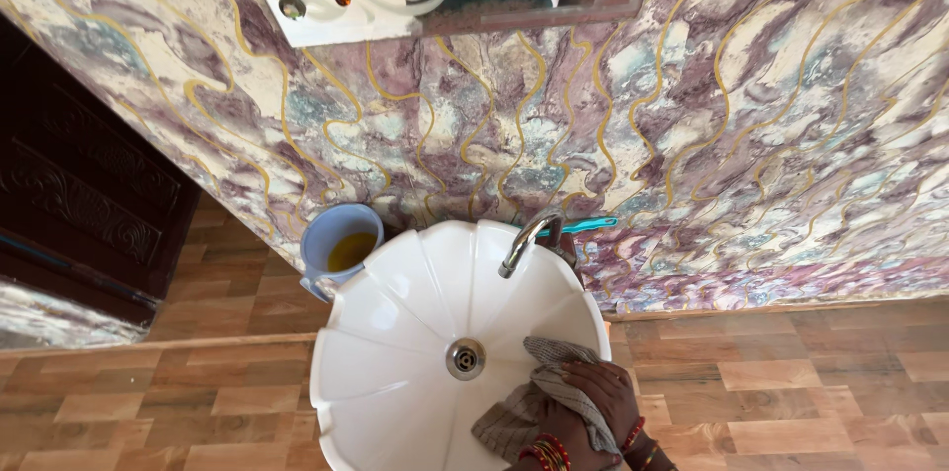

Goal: The person scrubs the interior of a white pedestal sink using a grey cloth. They repeatedly wipe the basin, the drain, and the faucet area, occasionally dipping the cloth into a blue bucket of yellow liquid placed on the floor.

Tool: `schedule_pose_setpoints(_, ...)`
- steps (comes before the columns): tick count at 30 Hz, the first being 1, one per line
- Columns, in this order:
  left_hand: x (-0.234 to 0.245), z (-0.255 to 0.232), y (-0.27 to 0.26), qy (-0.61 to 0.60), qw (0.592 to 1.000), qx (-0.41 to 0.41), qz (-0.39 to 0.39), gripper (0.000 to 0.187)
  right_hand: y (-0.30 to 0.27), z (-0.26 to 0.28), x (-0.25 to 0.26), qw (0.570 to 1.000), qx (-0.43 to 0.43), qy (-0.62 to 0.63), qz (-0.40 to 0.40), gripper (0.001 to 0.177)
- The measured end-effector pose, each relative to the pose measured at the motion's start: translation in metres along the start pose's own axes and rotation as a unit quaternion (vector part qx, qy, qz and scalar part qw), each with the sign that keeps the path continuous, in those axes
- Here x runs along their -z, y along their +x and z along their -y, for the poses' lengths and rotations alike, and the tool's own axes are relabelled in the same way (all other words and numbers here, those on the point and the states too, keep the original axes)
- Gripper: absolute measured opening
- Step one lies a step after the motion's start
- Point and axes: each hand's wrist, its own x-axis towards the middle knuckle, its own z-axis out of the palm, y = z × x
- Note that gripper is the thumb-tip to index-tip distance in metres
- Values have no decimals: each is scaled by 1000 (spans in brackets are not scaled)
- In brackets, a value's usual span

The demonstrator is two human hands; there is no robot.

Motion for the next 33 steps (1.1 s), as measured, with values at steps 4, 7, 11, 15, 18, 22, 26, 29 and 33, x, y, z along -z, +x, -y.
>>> schedule_pose_setpoints(4,-10,6,-10,-34,994,-62,-89,129,-1,-1,-2,999,0,40,-29,36)
schedule_pose_setpoints(7,1,4,-11,-52,992,-54,-98,126,-2,3,-9,996,-21,51,-68,31)
schedule_pose_setpoints(11,10,0,-23,-44,994,-44,-84,117,-5,2,-11,993,-26,82,-83,33)
schedule_pose_setpoints(15,8,0,-32,-48,991,-32,-121,117,-5,9,-8,990,-27,95,-96,35)
schedule_pose_setpoints(18,0,16,-44,-37,996,-28,-75,123,-7,14,-4,995,-32,83,-46,34)
schedule_pose_setpoints(22,-10,37,-60,31,999,-11,-28,124,-24,25,2,994,-24,77,74,43)
schedule_pose_setpoints(26,-8,46,-61,60,998,4,-14,125,-37,35,-9,991,-66,51,100,48)
schedule_pose_setpoints(29,-9,42,-54,58,998,10,-21,125,-41,32,-20,995,-88,0,56,50)
schedule_pose_setpoints(33,-9,30,-41,47,998,9,-34,126,-38,23,-26,990,-125,-51,35,50)
